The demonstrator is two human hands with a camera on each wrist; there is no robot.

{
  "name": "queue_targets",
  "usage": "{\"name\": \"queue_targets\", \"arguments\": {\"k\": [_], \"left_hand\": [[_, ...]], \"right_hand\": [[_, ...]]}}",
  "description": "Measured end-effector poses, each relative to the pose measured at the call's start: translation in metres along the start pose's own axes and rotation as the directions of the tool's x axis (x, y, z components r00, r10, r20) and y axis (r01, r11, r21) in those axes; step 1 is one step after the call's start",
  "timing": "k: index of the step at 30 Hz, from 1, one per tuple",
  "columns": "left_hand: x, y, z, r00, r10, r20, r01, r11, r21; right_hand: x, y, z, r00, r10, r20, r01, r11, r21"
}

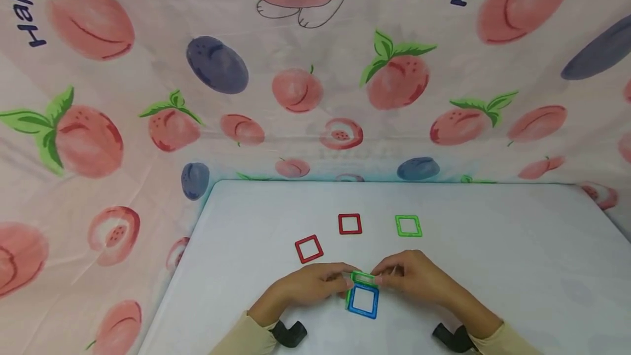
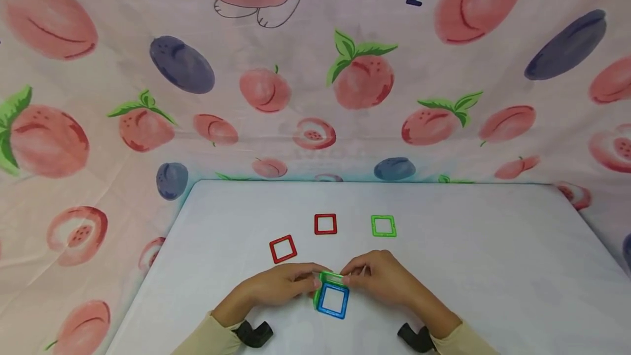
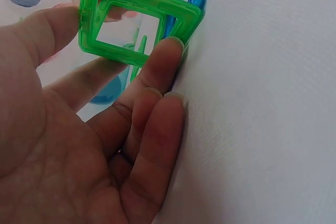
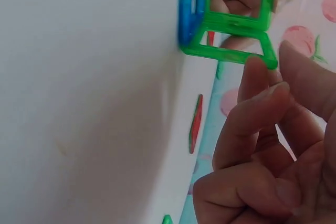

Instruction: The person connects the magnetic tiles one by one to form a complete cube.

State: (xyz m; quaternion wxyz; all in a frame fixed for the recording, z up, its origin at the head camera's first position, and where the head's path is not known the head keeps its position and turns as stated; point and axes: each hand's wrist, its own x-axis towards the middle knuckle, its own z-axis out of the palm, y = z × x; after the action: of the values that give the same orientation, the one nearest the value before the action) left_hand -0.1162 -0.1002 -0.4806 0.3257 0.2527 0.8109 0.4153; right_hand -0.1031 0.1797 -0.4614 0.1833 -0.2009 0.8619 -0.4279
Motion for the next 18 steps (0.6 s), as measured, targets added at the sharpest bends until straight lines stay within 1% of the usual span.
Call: {"name": "queue_targets", "arguments": {"k": [5, 12, 18], "left_hand": [[0.000, 0.000, -0.001, 1.000, 0.003, 0.002, -0.003, 1.000, -0.002], [0.000, -0.002, -0.001, 1.000, 0.001, 0.001, -0.001, 1.000, -0.017], [0.002, -0.001, 0.000, 1.000, -0.001, -0.007, 0.001, 1.000, -0.002]], "right_hand": [[0.003, 0.003, 0.003, 0.999, -0.031, 0.007, 0.031, 0.999, 0.021], [0.009, 0.003, 0.006, 1.000, -0.014, 0.006, 0.014, 1.000, -0.014], [0.013, 0.002, 0.002, 0.999, -0.005, 0.046, 0.003, 1.000, 0.031]]}}
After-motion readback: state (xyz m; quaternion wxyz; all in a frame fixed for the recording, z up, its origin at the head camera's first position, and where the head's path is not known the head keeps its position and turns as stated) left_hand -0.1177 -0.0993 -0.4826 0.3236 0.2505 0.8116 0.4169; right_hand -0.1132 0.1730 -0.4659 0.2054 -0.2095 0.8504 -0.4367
